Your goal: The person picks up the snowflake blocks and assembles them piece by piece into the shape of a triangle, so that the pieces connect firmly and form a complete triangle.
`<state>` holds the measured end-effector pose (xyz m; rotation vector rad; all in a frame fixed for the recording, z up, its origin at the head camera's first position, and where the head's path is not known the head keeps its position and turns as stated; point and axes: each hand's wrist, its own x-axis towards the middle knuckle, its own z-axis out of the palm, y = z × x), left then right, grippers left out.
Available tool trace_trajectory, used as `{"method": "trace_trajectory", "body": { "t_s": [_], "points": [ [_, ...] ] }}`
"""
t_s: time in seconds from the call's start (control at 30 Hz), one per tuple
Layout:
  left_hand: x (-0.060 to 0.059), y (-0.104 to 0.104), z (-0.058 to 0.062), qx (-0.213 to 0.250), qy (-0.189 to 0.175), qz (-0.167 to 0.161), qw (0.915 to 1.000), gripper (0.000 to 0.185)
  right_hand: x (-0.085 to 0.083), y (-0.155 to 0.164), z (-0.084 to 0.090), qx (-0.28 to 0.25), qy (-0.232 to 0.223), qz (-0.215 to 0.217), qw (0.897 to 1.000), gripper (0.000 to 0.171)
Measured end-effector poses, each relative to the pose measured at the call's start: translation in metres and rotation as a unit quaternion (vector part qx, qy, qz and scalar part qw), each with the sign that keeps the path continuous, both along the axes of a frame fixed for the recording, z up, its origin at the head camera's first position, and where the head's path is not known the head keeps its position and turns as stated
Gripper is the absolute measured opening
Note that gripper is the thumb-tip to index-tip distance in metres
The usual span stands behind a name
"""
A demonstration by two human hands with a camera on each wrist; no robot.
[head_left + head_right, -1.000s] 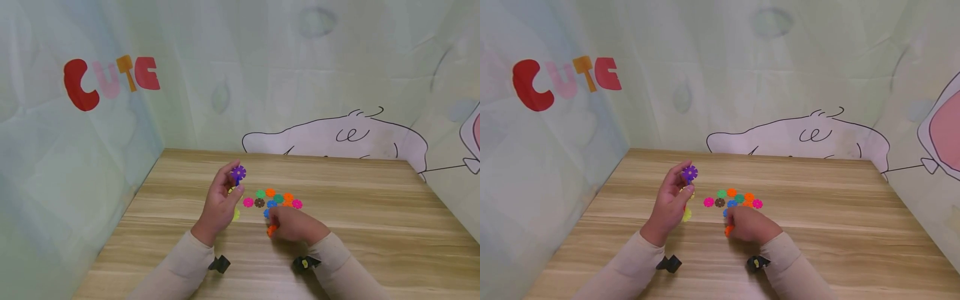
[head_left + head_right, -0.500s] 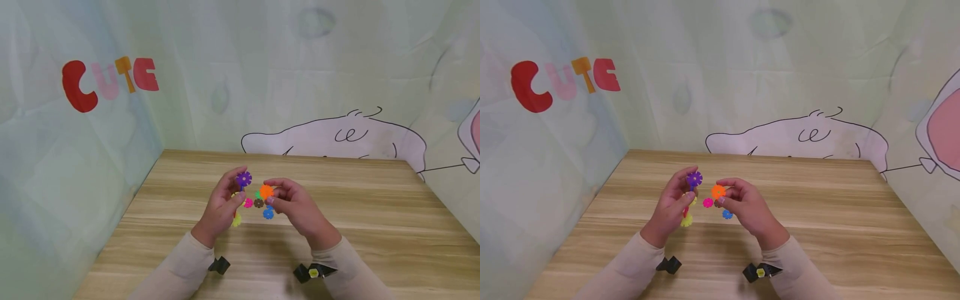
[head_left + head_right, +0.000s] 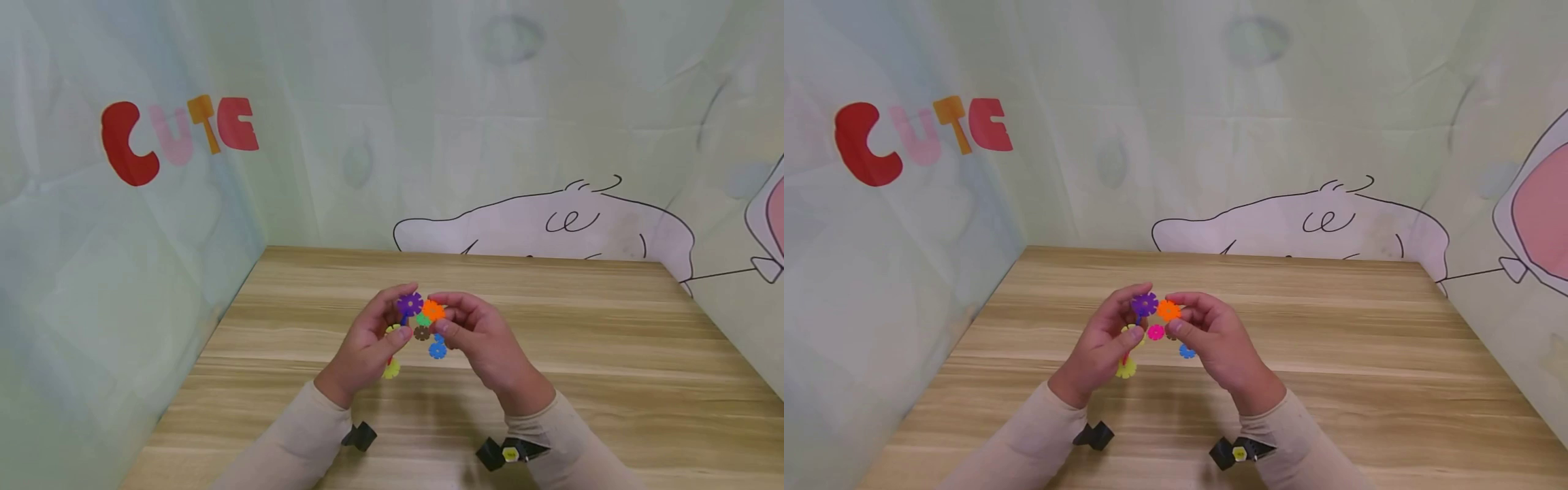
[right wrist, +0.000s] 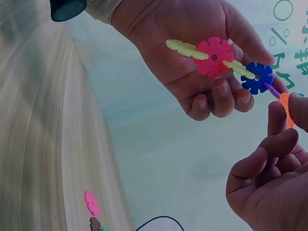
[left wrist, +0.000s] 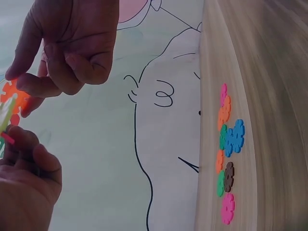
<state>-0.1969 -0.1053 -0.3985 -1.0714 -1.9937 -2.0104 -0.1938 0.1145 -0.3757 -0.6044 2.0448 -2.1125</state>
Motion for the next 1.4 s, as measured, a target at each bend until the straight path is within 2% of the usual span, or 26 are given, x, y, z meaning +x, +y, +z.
{"method": "trace_trajectory", "body": {
  "t_s": [0.53,0.8,1.03,1.4],
  "points": [
    [0.0002,-0.0006,0.0006,-0.036,0.006,0.000,0.9993,0.052,-0.0001,-0.0002,0.0005,-0.005,-0.007,-0.002,1.000,0.032],
    [-0.0007,0.0005,0.0003,-0.032,0.014,0.000,0.9994,0.054,-0.0002,0.0012,0.0018,0.001,-0.021,-0.014,1.000,0.030],
    [-0.0013,0.0015,-0.0009,-0.034,0.025,-0.002,0.9991,0.057,-0.0006,0.0006,0.0006,-0.006,-0.009,-0.001,1.000,0.031],
    [-0.0009,0.0029,-0.0027,-0.031,0.003,0.002,0.9995,0.054,-0.0009,0.0002,0.0007,0.008,-0.019,-0.006,1.000,0.030]
  ]
}}
